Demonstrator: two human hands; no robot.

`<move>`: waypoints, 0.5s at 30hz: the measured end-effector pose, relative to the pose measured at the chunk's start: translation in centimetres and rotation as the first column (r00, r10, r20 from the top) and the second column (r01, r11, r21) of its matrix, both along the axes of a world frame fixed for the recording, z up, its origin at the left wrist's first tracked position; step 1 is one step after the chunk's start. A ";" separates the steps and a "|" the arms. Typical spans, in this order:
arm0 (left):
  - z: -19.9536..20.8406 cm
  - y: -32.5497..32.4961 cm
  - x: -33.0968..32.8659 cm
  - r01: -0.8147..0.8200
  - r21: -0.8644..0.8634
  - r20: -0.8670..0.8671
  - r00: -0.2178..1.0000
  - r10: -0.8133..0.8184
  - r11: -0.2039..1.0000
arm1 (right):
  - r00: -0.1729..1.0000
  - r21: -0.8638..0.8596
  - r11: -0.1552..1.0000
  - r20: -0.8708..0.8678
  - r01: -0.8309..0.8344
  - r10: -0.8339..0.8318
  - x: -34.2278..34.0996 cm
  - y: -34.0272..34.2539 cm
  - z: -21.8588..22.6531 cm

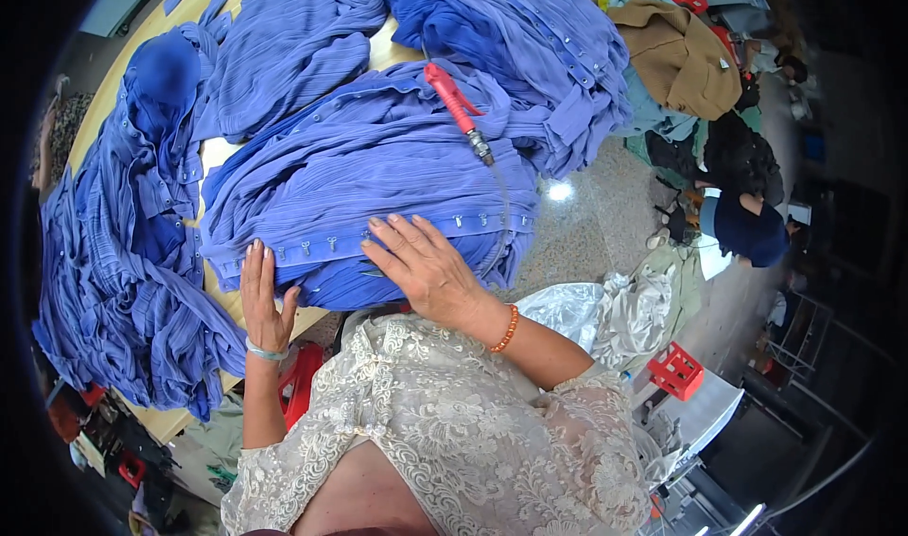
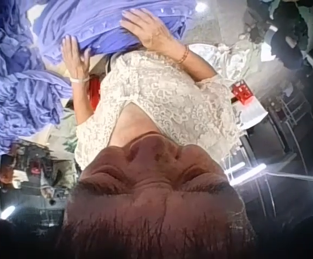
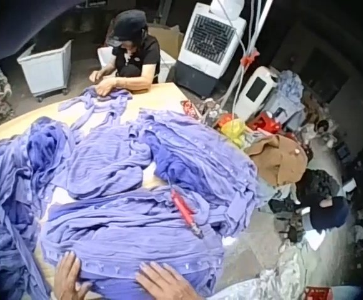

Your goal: Trimming loose threads and separating purple pleated garments using scissors and nippers.

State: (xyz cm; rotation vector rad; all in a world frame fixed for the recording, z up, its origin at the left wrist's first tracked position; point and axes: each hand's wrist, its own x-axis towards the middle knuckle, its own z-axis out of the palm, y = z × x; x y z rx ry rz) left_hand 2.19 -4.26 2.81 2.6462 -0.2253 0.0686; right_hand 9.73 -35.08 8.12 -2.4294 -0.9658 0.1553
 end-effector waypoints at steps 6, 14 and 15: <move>1.1 -4.7 0.1 -0.168 -0.049 0.071 0.983 0.171 0.985 | 0.998 0.032 0.999 0.060 0.029 -0.031 0.1 -6.9 0.0; 3.9 -11.8 1.3 -0.129 0.116 0.086 0.989 0.120 0.985 | 0.980 0.178 0.965 0.019 0.191 -0.197 1.7 -15.3 -1.9; 4.3 -12.5 1.5 -0.106 0.125 0.073 0.993 0.097 0.986 | 0.963 0.191 0.944 -0.060 0.269 -0.263 1.6 -16.0 -2.2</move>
